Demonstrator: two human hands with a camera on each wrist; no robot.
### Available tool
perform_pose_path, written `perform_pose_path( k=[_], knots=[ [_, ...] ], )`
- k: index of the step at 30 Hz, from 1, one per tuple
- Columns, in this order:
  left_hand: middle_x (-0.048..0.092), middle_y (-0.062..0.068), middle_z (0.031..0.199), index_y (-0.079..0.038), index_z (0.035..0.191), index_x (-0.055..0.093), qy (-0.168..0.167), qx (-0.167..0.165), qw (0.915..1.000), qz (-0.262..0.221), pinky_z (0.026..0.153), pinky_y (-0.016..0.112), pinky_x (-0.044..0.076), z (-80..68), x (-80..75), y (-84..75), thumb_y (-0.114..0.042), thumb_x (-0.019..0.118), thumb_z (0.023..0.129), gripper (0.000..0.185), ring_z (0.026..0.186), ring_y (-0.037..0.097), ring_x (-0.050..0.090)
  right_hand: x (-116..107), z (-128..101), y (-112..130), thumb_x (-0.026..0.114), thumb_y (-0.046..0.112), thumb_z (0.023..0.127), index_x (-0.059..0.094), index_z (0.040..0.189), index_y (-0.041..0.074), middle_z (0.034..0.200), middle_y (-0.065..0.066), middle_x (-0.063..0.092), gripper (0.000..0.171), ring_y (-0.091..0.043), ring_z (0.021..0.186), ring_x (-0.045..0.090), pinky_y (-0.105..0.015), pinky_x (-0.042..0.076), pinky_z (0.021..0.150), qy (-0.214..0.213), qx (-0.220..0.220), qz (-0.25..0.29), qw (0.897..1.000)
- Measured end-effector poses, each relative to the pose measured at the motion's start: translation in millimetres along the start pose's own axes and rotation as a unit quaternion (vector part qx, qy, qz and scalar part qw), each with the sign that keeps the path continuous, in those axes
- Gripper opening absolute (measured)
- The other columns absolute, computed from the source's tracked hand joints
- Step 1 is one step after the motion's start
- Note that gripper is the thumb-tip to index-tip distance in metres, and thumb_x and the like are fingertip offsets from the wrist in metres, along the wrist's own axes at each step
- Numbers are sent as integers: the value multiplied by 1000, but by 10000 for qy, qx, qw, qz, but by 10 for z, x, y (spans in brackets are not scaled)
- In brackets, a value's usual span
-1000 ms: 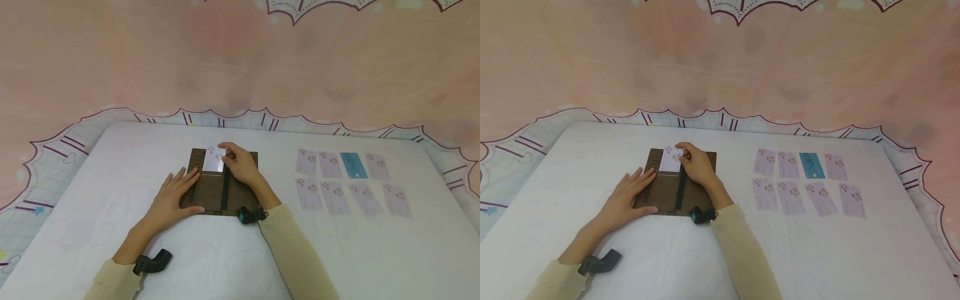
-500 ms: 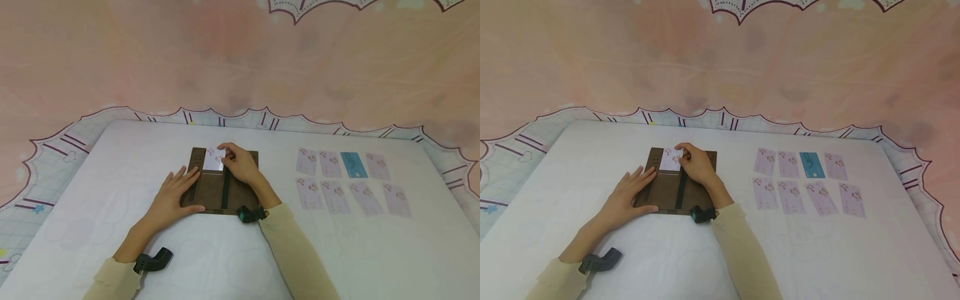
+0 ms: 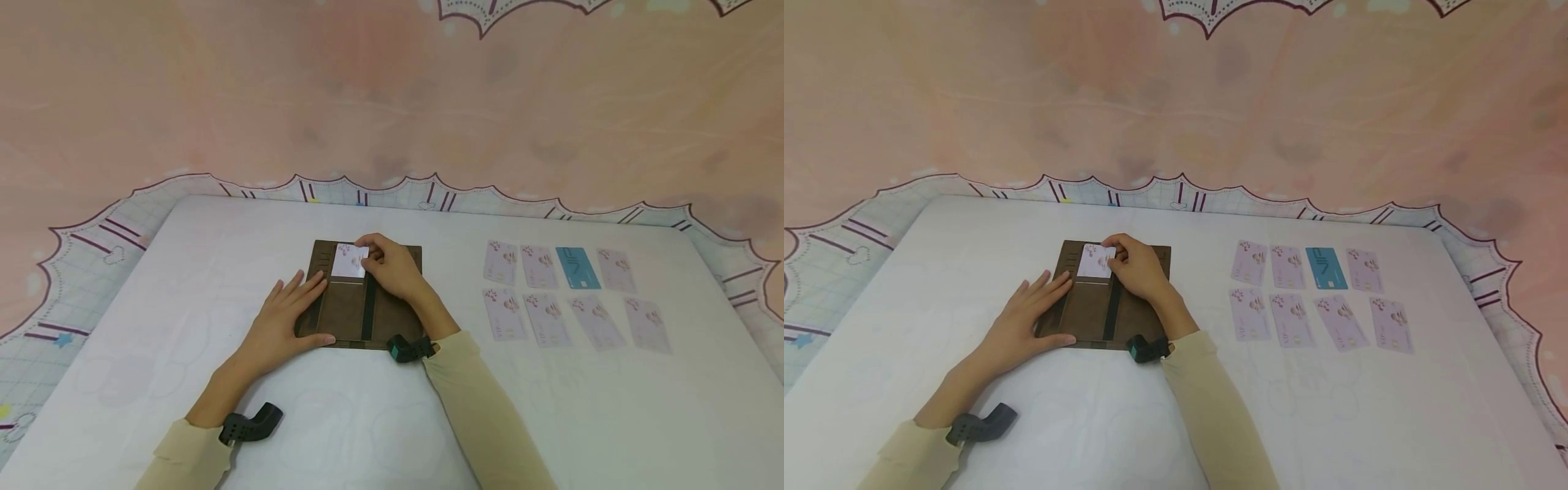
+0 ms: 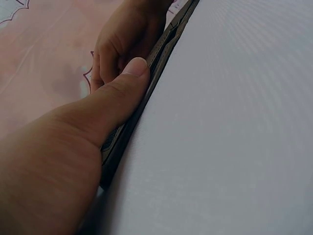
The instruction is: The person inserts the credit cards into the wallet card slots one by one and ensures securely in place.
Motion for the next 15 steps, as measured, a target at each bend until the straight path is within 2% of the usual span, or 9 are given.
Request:
perform_pose_path(
  k=[15],
  knots=[
    [29,8,154,-8,147,37,12,-7,10000,-39,115,50,2,-2,1,6,-45,79,75,91,144,33,14,32,3,5,60,9,94,62,120,11,88,-3,59,27,-15,74,53,-24,44,64,300,-189,-185,9992]
  ],
)
Point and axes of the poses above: each hand's wrist, its own z-axis towards the middle knuckle, its own x-axis out of the palm, y = z × x, the point moved 6 cm from there along z, towards the middle knuckle
